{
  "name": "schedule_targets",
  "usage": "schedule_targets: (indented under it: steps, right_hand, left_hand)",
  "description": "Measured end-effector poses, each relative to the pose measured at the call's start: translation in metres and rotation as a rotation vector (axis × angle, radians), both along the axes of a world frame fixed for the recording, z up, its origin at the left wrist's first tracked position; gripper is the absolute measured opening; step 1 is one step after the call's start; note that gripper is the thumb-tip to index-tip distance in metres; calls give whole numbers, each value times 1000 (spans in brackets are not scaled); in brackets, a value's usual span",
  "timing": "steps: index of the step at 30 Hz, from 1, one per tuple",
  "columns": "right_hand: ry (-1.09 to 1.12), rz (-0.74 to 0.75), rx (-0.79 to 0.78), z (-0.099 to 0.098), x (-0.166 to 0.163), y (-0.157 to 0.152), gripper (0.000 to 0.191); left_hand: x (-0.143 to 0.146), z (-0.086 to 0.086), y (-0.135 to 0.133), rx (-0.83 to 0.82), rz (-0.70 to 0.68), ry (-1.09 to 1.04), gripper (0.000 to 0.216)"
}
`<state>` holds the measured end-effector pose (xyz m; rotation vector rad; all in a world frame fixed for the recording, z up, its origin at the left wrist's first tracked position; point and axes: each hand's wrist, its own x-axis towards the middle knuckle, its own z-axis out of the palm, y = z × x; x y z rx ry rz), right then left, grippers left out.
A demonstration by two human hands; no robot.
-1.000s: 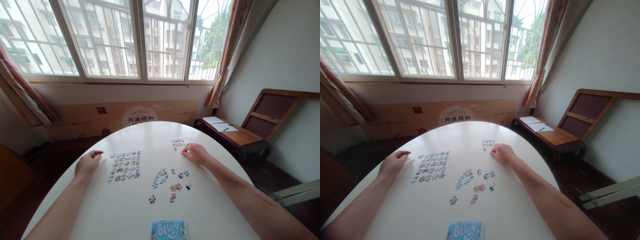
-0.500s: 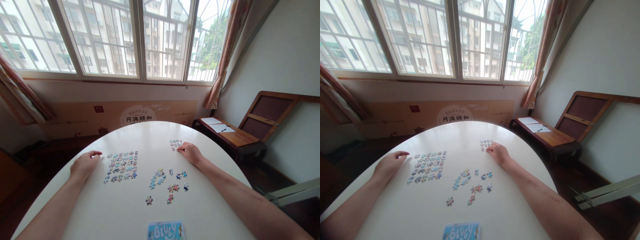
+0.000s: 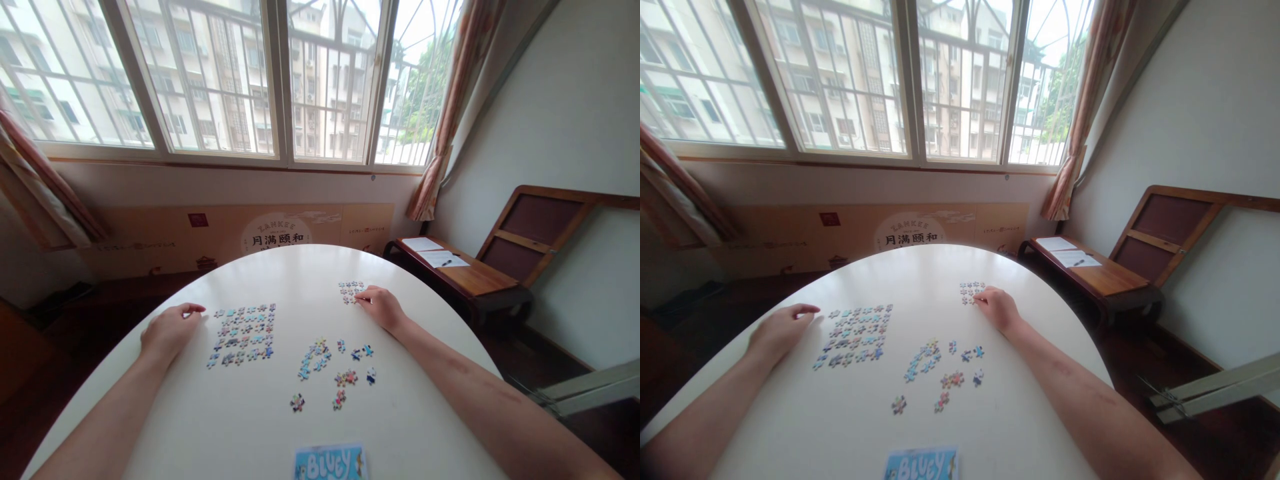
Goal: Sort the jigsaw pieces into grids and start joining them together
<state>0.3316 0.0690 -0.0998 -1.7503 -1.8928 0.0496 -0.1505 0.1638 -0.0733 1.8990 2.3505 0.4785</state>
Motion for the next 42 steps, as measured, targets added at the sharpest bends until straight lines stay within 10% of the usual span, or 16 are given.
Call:
schedule_targets:
  steps: [18, 30, 42]
  right_hand:
    - [41, 46, 45, 2, -4, -4, 21]
    - [1, 669, -147, 28, -34, -44, 15]
    - [-14, 292, -107, 22, 34, -17, 17]
  left_hand:
    - [9, 9, -8, -39, 22, -10, 40]
    - [3, -1, -2, 3, -6, 16, 39]
    - [5, 3, -4, -9, -17, 29, 38]
